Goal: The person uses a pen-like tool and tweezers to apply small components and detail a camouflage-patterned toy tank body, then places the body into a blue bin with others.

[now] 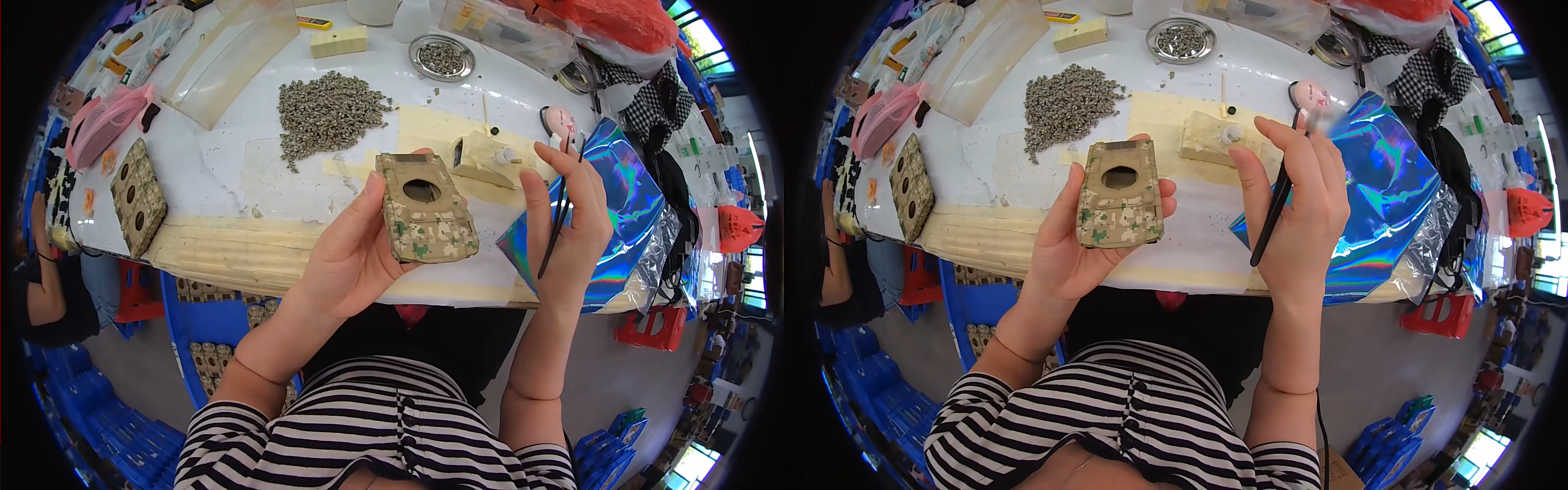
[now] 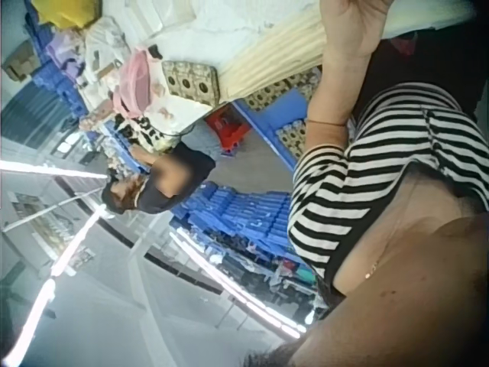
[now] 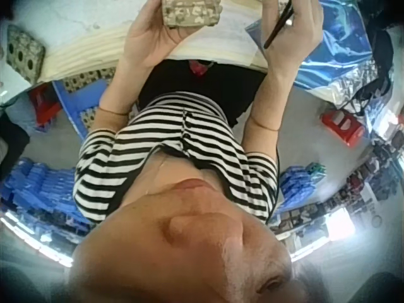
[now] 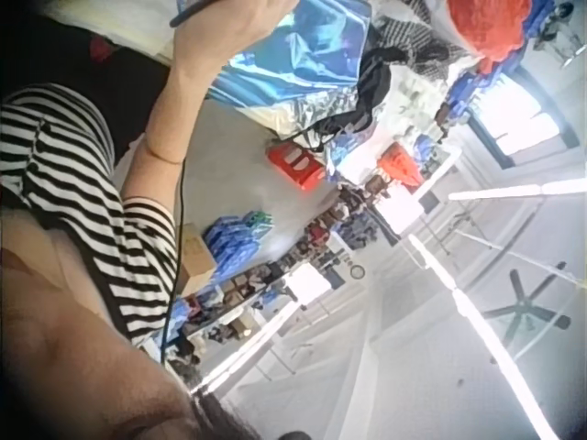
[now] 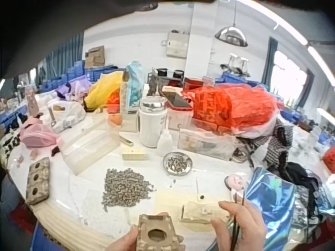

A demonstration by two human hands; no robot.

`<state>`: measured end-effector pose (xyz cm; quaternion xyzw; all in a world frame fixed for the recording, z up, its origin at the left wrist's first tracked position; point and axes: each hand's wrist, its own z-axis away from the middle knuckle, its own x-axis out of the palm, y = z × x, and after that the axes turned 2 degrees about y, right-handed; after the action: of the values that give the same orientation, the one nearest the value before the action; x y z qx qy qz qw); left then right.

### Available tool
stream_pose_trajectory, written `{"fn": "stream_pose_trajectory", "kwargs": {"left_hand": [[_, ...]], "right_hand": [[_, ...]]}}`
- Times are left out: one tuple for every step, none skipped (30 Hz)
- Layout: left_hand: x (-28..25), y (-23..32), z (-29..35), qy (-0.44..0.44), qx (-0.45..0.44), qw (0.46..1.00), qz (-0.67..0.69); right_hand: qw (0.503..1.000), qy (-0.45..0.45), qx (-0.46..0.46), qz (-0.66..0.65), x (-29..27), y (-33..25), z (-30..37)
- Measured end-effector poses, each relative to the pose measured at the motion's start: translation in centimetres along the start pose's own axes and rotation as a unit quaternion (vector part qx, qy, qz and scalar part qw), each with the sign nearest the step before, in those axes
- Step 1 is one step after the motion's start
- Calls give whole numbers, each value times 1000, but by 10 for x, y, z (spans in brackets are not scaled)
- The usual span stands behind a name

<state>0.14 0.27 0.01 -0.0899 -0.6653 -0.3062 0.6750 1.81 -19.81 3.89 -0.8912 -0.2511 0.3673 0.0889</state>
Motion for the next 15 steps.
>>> {"fn": "stream_pose_trajectory", "kwargs": {"left_hand": [[-1, 0, 0, -3, 0, 1000, 11], [-1, 0, 0, -6, -1, 1000, 21], [-1, 0, 0, -8, 0, 999, 31], [-1, -1, 0, -1, 3, 1000, 23], [0, -1, 1, 7, 6, 1000, 16], [2, -2, 0, 12, 6, 1000, 9], [2, -2, 0, 7, 6, 1000, 18], [2, -3, -1, 3, 5, 1000, 26], [1, -3, -1, 0, 10, 999, 32], [1, -3, 0, -2, 11, 999, 36], [1, -3, 0, -3, 13, 999, 40], [2, -3, 0, -6, 13, 999, 45], [3, -3, 0, 0, 14, 999, 40], [3, -3, 0, 7, 15, 999, 35], [4, -3, 0, 14, 17, 999, 29]], "right_hand": [[1000, -17, 15, -10, -5, 4, 6], [994, -23, 63, -87, -12, 1, 10], [980, -29, 112, -164, -19, -3, 14], [975, -40, 118, -183, -22, -1, 20], [970, -52, 125, -201, -25, 1, 27], [966, -62, 133, -215, -30, 2, 32], [969, -79, 133, -193, -34, 2, 38], [971, -96, 134, -172, -39, 1, 43], [977, -95, 133, -136, -40, -1, 47], [982, -100, 84, -135, -39, 1, 51], [985, -105, 34, -134, -38, 4, 56], [985, -109, -16, -131, -38, 6, 59], [985, -104, -8, -135, -35, 0, 63], [985, -110, -15, -130, -32, 1, 66], [985, -115, -21, -126, -30, 2, 70]]}}
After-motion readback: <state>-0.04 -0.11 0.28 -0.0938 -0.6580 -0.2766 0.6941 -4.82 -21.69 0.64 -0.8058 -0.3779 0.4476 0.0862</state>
